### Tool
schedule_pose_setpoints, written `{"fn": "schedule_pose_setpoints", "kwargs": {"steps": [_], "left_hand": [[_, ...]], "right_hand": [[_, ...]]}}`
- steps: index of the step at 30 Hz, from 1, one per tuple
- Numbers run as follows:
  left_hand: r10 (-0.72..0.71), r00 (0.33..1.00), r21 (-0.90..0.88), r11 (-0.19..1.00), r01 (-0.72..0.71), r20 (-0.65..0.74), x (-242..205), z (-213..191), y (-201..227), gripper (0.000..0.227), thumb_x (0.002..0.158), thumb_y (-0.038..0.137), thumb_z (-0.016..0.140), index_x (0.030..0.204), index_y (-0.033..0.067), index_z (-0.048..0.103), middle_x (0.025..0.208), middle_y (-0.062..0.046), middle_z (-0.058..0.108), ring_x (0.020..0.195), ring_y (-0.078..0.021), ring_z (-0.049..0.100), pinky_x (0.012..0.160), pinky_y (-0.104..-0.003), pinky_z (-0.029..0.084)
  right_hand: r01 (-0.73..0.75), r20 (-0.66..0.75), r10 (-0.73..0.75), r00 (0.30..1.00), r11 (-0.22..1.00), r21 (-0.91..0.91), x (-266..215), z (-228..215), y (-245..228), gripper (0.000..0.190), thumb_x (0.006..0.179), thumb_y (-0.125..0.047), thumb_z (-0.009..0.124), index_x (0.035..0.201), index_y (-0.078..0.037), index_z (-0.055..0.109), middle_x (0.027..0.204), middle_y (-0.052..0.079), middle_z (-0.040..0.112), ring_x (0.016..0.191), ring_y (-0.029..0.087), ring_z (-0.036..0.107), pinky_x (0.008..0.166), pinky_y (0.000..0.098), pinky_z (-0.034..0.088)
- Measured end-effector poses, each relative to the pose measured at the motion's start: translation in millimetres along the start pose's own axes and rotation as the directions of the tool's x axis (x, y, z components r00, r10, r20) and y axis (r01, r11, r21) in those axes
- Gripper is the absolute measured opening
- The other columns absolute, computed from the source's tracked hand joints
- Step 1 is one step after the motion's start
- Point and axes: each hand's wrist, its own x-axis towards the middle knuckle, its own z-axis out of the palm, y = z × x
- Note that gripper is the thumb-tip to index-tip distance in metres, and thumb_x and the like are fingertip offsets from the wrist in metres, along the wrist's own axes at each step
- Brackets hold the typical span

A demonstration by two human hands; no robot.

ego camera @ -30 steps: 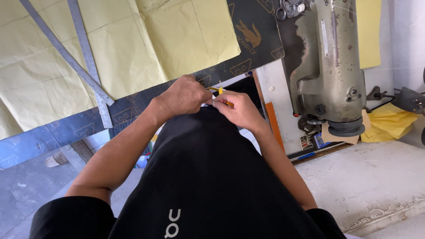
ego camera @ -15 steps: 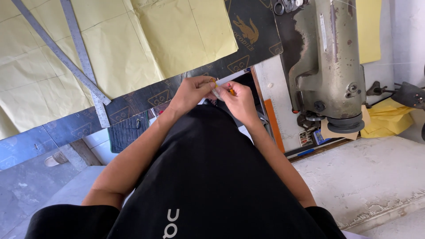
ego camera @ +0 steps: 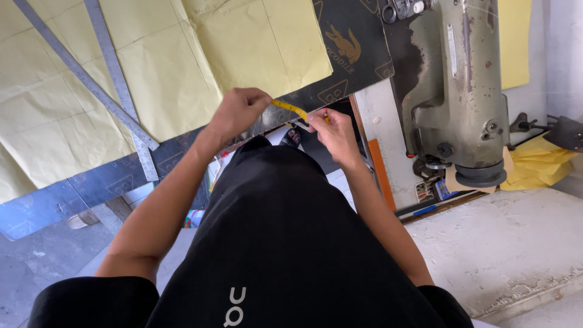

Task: The person uses a metal ruler and a pencil to draw straight lines and curves on a large sheet of yellow paper. They also use a yellow measuring tape to measure distances and mark points on the paper. The person repeatedly repositions the ruler and tape to create a pattern layout.

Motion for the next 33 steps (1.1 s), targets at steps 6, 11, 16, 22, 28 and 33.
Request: {"fn": "schedule_pose_setpoints", "kwargs": {"steps": [6, 11, 16, 22, 28, 33], "left_hand": [[0.306, 0.952, 0.496, 0.828, -0.261, -0.008, 117, -48, -27, 0.026, 0.099, 0.033, 0.063, 0.111, 0.0182, 0.080, 0.096, -0.015, 0.077, 0.094, -0.0462, 0.071, 0.085, -0.056, 0.056], [0.524, 0.836, 0.401, 0.810, -0.428, -0.166, 197, -45, -7, 0.036, 0.098, 0.012, 0.071, 0.131, 0.0031, 0.060, 0.108, -0.011, 0.067, 0.083, -0.0210, 0.069, 0.071, -0.033, 0.063], [0.767, 0.624, 0.639, 0.555, -0.533, -0.146, 216, -30, -34, 0.045, 0.105, 0.027, 0.072, 0.135, -0.0029, 0.057, 0.134, -0.022, 0.056, 0.124, -0.0359, 0.057, 0.112, -0.050, 0.044], [0.802, 0.593, 0.640, 0.421, -0.643, 0.068, 239, -33, -42, 0.056, 0.107, 0.040, 0.069, 0.138, -0.0054, 0.061, 0.153, -0.022, 0.047, 0.144, -0.0393, 0.042, 0.124, -0.055, 0.027], [0.824, 0.556, 0.666, 0.356, -0.655, 0.107, 248, -41, -37, 0.058, 0.113, 0.046, 0.060, 0.141, -0.0038, 0.063, 0.159, -0.015, 0.044, 0.146, -0.0356, 0.040, 0.124, -0.053, 0.027], [0.819, 0.563, 0.671, 0.355, -0.651, 0.113, 247, -43, -36, 0.058, 0.114, 0.045, 0.059, 0.144, -0.0049, 0.061, 0.161, -0.016, 0.040, 0.147, -0.0359, 0.040, 0.125, -0.054, 0.027]], "right_hand": [[-0.042, -0.130, 0.017, 0.991, 0.981, -0.190, 18, 25, -3, 0.009, 0.088, -0.013, 0.078, 0.082, -0.006, 0.078, 0.067, 0.008, 0.070, 0.057, 0.004, 0.052, 0.045, 0.0184, 0.038], [-0.287, -0.158, 0.266, 0.951, 0.949, -0.130, 66, 61, 3, 0.016, 0.093, -0.018, 0.071, 0.085, -0.005, 0.077, 0.078, 0.004, 0.077, 0.072, 0.008, 0.063, 0.063, 0.0241, 0.048], [-0.426, -0.291, 0.391, 0.873, 0.902, -0.067, 109, 89, -14, 0.022, 0.091, -0.021, 0.066, 0.081, -0.004, 0.076, 0.077, 0.004, 0.076, 0.065, 0.008, 0.054, 0.060, 0.0248, 0.042], [-0.450, -0.331, 0.411, 0.849, 0.892, -0.049, 134, 99, -18, 0.021, 0.093, -0.022, 0.066, 0.093, -0.003, 0.076, 0.080, 0.007, 0.078, 0.068, 0.009, 0.060, 0.066, 0.0257, 0.048], [-0.389, -0.351, 0.359, 0.865, 0.921, -0.017, 144, 99, 2, 0.020, 0.094, -0.022, 0.070, 0.095, -0.003, 0.077, 0.077, 0.009, 0.078, 0.075, 0.011, 0.068, 0.076, 0.0269, 0.052], [-0.382, -0.364, 0.347, 0.865, 0.924, -0.029, 144, 99, 9, 0.020, 0.094, -0.023, 0.070, 0.095, -0.005, 0.077, 0.076, 0.006, 0.078, 0.078, 0.009, 0.068, 0.080, 0.0269, 0.052]]}}
